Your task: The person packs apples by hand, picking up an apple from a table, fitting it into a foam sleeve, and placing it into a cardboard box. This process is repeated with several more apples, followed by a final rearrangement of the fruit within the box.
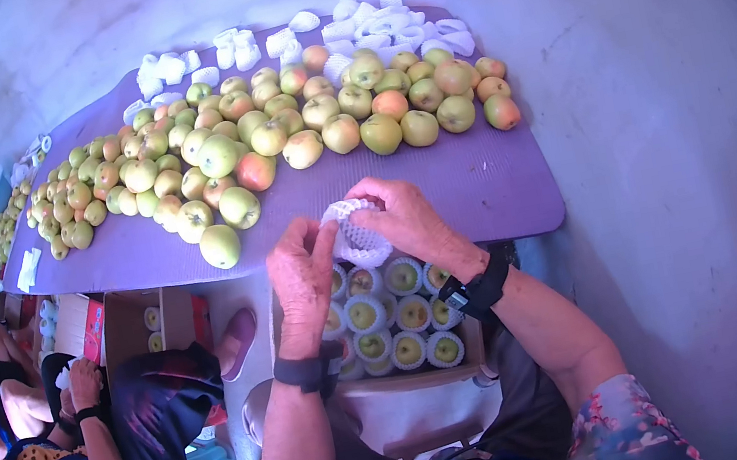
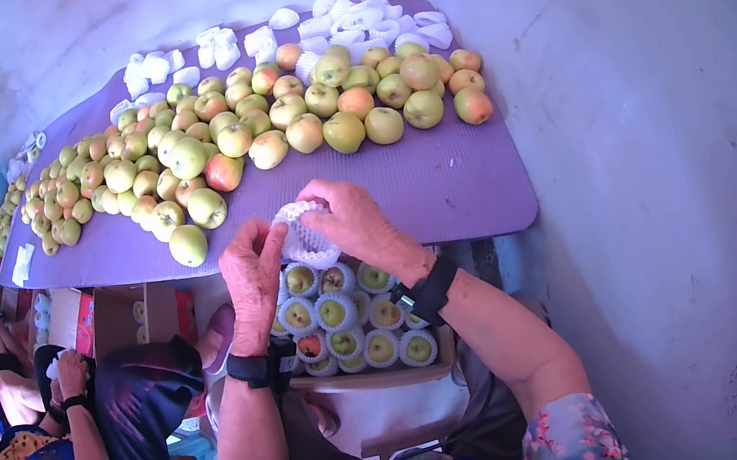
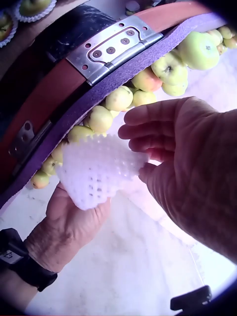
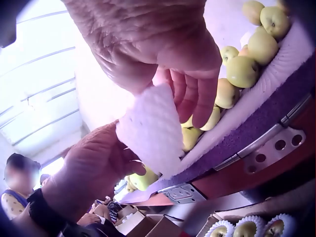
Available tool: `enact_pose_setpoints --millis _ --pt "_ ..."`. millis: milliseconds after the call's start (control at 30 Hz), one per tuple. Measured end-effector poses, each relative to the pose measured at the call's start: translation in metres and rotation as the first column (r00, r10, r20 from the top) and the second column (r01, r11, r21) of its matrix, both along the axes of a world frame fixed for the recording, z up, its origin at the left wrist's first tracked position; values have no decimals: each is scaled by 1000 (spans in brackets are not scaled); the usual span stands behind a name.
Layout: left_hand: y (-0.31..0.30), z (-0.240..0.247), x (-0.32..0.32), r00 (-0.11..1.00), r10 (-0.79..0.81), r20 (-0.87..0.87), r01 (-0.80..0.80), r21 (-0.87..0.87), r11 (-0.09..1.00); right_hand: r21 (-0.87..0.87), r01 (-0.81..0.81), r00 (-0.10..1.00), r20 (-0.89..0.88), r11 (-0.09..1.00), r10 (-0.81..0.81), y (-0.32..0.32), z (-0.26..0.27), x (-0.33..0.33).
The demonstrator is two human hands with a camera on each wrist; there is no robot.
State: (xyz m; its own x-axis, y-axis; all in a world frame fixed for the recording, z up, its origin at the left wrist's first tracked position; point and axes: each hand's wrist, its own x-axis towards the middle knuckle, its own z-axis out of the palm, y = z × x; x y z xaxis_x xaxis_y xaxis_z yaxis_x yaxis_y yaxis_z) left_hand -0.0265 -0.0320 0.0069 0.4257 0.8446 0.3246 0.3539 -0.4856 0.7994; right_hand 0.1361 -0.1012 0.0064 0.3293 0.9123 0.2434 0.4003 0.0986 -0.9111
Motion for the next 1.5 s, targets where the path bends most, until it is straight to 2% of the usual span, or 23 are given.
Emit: enact_pose_setpoints --millis 67,200,267,367,467,500,600,633,733,800,900,1000,1100,1200,1300,1400,1500 --pt "2 -1 -2 988 -2 -153 2 1 1000 45 42 990 133 998 -47 0 1 -1" --pt "2 -14 2 993 36 -115 -9 221 975 76 65 919 384 995 -90 2 -6 -1" --pt "-1 -13 5 999 -1 -35 12 302 953 134 18 912 404 991 -72 2 -8 -4" --pt "8 -22 -2 980 -174 -98 191 210 959 153 -67 912 411 986 -2 3 -5 -8" --pt "6 -17 -6 989 -135 -59 140 101 985 155 -107 903 429 982 31 1 1 -7" --pt "9 -19 -7 994 -107 -16 108 151 983 159 -114 898 438 981 33 1 3 -6" --pt "10 -19 -11 997 -72 -4 72 94 993 163 -56 909 417 985 -17 2 8 -1" --pt "8 -15 -12 997 -61 -42 65 85 994 171 -81 901 435 982 -2 4 6 0" --pt "10 -21 -9 998 -1 -60 13 194 981 172 -139 874 484 975 39 12 -4 0" --pt "10 -16 -10 998 -19 -55 30 222 975 146 -150 854 517 978 54 15 -7 -5" --pt "10 -16 -13 999 -20 -47 29 200 979 130 -259 864 475 957 169 18 -2 -4" --pt "14 -16 -16 1000 29 4 -30 186 982 82 -262 900 380 962 213 14 15 8" --pt "13 -12 -19 994 94 63 -104 180 978 250 -6 940 333 968 -80 26 3 34" --pt "14 -12 -20 988 132 81 -144 163 976 373 169 783 512 912 -354 35 -9 62" --pt "14 -9 -22 986 153 64 -161 146 976 254 261 731 578 931 -363 43 -21 78" --pt "15 -7 -23 986 160 56 -167 155 974 208 300 704 611 931 -363 53 -32 84" --pt "16 -6 -24 984 170 55 -176 165 970 101 394 733 565 914 -378 54 -22 84"
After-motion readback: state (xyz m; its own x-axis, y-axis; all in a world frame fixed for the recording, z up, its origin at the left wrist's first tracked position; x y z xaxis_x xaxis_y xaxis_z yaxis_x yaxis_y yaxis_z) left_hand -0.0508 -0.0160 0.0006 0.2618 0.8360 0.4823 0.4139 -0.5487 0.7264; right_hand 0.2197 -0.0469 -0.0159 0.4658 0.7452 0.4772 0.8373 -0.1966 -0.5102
